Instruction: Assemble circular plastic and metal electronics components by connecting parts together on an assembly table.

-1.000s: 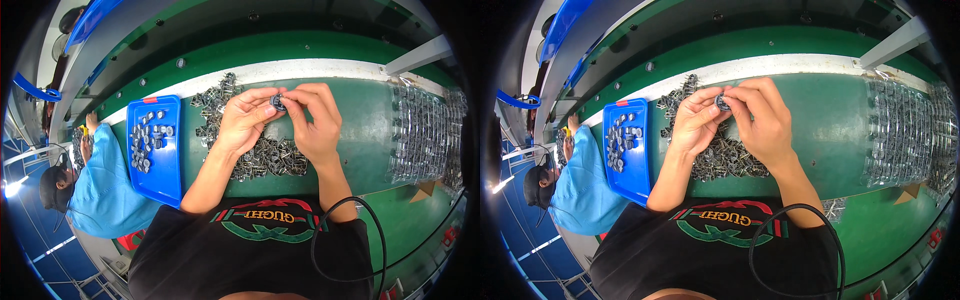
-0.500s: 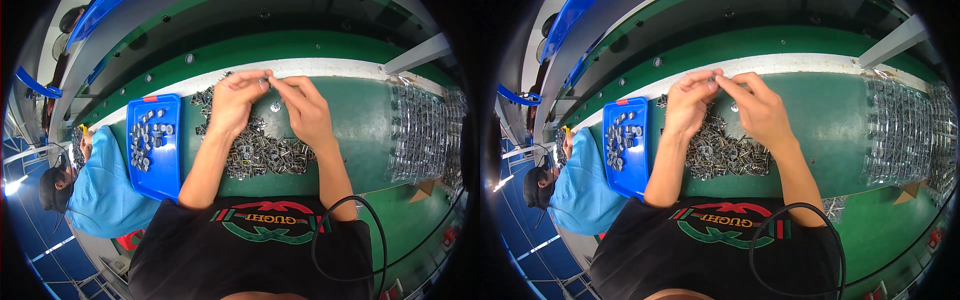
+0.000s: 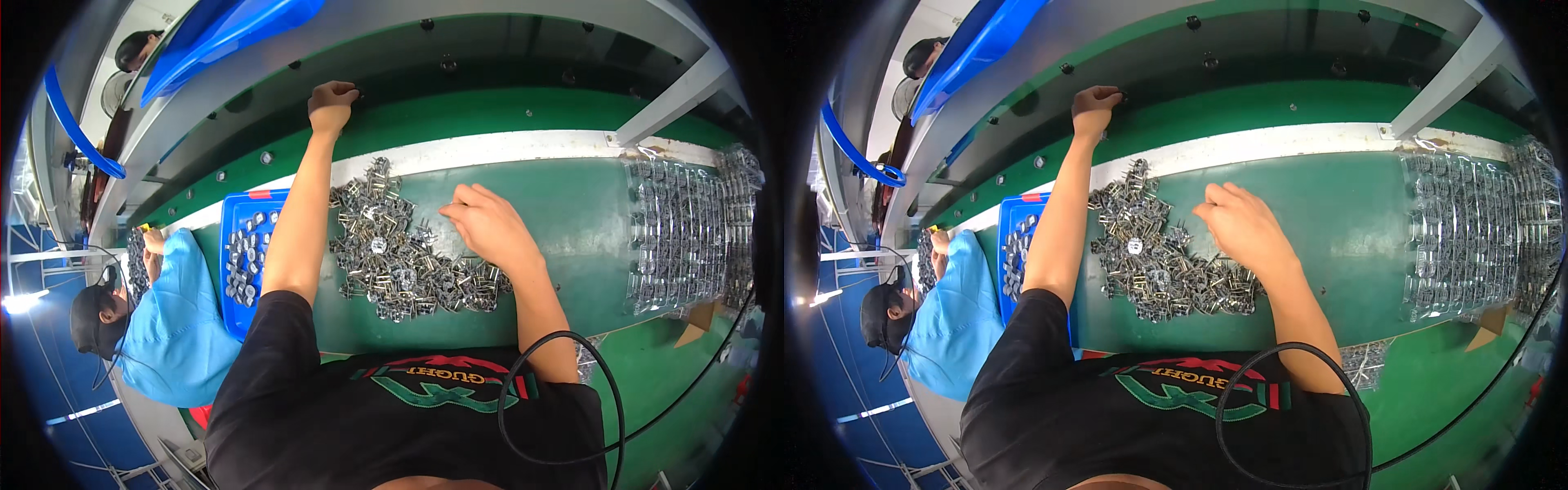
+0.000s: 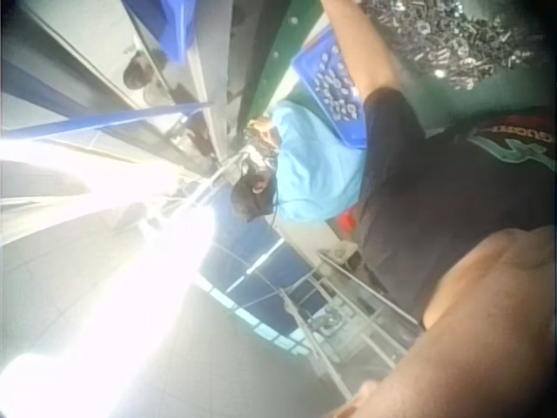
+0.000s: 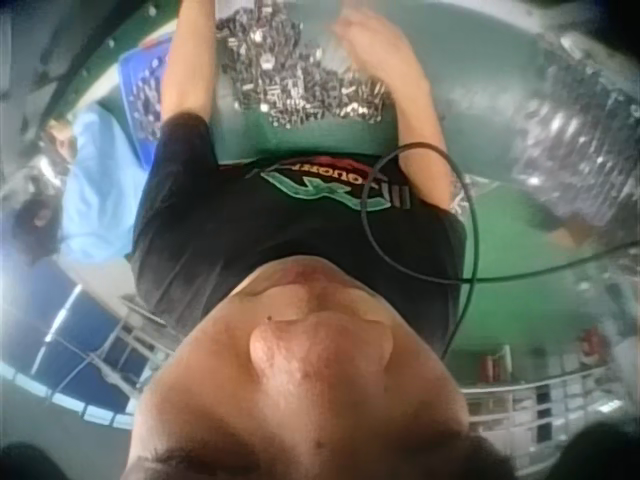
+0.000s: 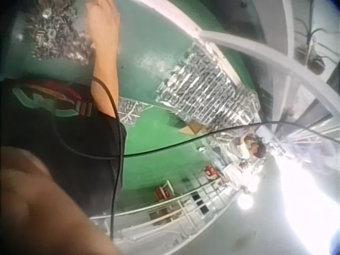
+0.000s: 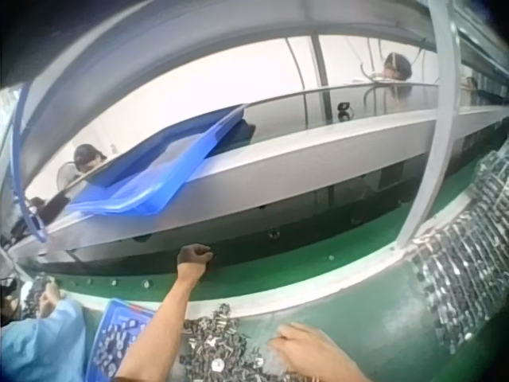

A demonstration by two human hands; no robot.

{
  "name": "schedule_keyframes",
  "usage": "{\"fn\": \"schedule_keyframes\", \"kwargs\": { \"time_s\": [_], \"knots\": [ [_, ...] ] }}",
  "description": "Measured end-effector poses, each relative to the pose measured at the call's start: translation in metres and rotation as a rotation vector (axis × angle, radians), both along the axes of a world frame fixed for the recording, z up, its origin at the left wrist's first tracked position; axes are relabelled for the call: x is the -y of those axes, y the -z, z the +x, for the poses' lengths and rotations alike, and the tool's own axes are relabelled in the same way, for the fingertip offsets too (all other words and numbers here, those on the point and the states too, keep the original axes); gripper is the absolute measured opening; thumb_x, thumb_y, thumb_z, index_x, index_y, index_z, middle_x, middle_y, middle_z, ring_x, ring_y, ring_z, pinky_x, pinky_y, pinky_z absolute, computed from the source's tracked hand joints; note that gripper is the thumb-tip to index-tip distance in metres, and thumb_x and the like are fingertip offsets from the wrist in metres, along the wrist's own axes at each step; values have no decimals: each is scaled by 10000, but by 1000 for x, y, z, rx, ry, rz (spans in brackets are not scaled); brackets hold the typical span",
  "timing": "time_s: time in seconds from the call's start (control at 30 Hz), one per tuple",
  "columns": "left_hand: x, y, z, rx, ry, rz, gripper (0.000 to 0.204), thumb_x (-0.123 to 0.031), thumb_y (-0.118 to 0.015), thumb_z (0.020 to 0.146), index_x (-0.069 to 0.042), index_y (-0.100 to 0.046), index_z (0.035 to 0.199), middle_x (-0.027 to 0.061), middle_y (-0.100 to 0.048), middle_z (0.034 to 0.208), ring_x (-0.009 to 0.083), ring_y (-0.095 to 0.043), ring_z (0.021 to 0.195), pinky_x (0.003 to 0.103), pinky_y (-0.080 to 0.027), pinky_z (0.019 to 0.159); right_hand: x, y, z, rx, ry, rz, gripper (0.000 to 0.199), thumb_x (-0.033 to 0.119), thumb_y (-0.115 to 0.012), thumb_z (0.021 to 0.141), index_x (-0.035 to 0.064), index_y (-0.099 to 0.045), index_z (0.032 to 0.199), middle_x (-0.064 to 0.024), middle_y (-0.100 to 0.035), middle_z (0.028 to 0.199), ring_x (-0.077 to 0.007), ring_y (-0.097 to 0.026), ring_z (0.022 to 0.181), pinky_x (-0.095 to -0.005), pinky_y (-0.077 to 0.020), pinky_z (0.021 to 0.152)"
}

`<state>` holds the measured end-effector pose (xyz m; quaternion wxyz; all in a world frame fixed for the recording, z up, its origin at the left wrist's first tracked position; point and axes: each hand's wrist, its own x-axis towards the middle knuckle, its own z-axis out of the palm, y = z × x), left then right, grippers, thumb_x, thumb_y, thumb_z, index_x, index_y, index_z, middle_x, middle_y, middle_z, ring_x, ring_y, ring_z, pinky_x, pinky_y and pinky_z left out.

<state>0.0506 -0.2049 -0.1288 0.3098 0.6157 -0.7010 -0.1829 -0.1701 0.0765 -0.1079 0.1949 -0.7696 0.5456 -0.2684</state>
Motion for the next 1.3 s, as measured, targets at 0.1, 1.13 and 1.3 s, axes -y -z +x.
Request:
{"fn": "schedule_keyframes", "kwargs": {
  "time_s": [0.1, 1.13, 1.3],
  "knots": [
    [3, 0, -2, 43, 33, 20, 266, -253, -745, 815, -62, -762, 1000, 104, -753, 914, 207, -717, 849, 314, -526, 794, 1, 3, -1, -7, 24, 16, 179, 1, -629, 776, 49, -718, 924, -87, -586, 882, -280, -608, 882, -416, -521, 766],
    [-231, -67, -42, -1152, 533, 650, 421, 130, -715, 792, 59, -628, 1197, 115, -654, 1070, 146, -652, 955, 275, -559, 855, -9, -48, 6, 569, 326, -407, 111, -6, -753, 778, 27, -668, 841, -51, -643, 800, -140, -632, 634, -253, -481, 517],
    [-236, -56, -43, -1243, 526, 669, 392, 154, -735, 754, 75, -628, 1122, 127, -646, 1076, 174, -655, 989, 288, -575, 856, -10, -45, 7, 487, 286, -453, 138, -2, -762, 749, 39, -648, 816, -47, -609, 758, -173, -613, 597, -283, -469, 494]
  ]
}}
